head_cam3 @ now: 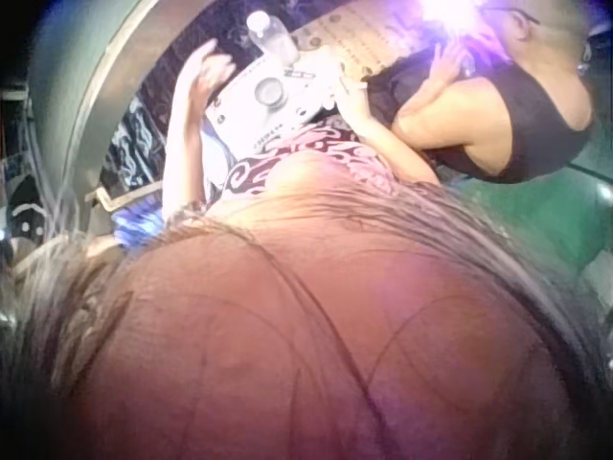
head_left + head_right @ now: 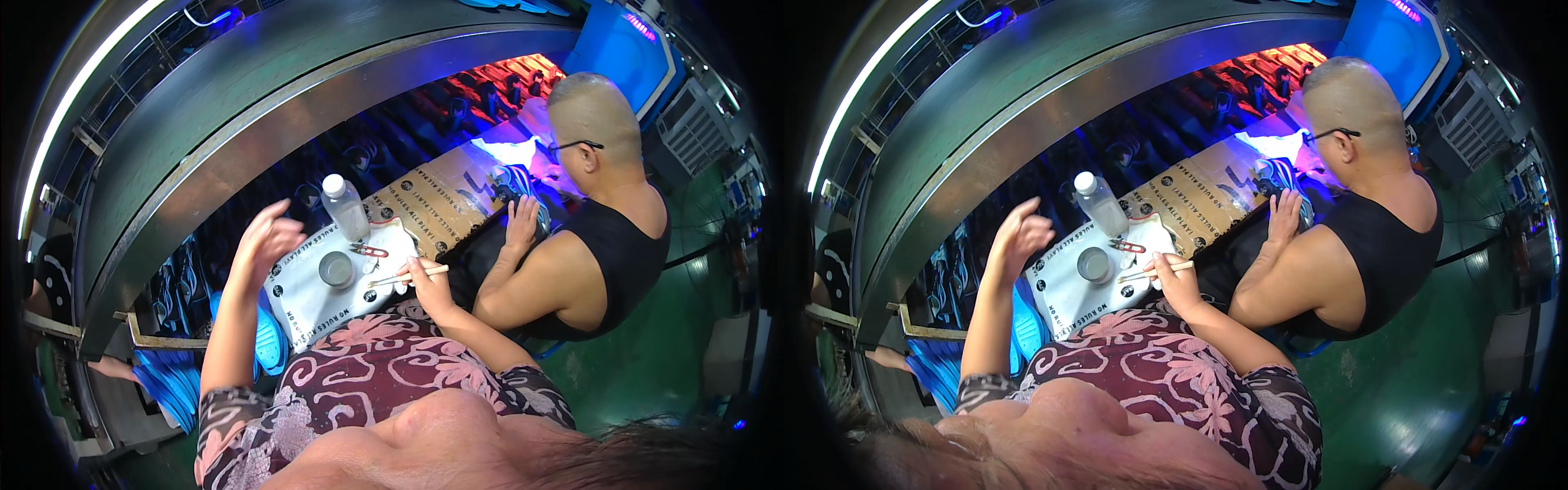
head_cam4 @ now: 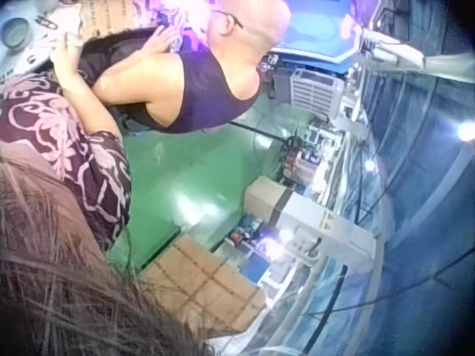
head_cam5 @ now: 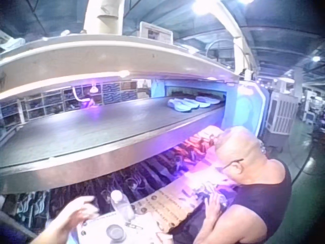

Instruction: The person picks up shoe soles, applies adhesive to them using a brush, and places them onto an overhead conveyor belt.

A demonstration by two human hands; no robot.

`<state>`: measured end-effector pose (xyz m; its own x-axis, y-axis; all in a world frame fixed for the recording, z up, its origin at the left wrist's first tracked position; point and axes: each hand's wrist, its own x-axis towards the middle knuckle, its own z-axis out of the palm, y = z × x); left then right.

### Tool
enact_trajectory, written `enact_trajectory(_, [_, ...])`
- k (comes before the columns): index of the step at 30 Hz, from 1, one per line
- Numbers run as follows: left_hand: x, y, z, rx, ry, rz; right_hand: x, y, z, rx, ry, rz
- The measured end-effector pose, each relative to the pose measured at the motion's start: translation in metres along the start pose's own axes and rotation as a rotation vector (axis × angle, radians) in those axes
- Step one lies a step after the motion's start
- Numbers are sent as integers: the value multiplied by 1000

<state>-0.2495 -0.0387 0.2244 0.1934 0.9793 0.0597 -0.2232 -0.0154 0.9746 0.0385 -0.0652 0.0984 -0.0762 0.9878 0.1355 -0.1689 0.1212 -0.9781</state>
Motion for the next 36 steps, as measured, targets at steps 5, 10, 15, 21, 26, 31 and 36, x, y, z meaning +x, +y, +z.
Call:
enact_trajectory(5, [-149, -94, -137, 817, 536, -328, 1, 5, 14, 38, -87, 86])
enact_trajectory(10, [-205, -134, -104, 1605, 545, -203, 2, 3, 18, 2, -134, 85])
enact_trajectory(15, [-169, -132, -83, 1662, 615, -657, 9, 2, 12, -75, -141, 115])
enact_trajectory(21, [-171, -121, -76, 1384, 752, -586, 9, 5, 13, -47, -139, 146])
enact_trajectory(26, [-192, -128, -80, 219, 745, -482, 9, -1, 19, -29, -192, 150])
enact_trajectory(31, [-173, -94, -33, -436, 669, -369, 17, -9, 19, -45, -205, 139])
enact_trajectory(36, [-140, -80, 10, -99, 526, -275, 23, -27, 29, -8, -208, 64])
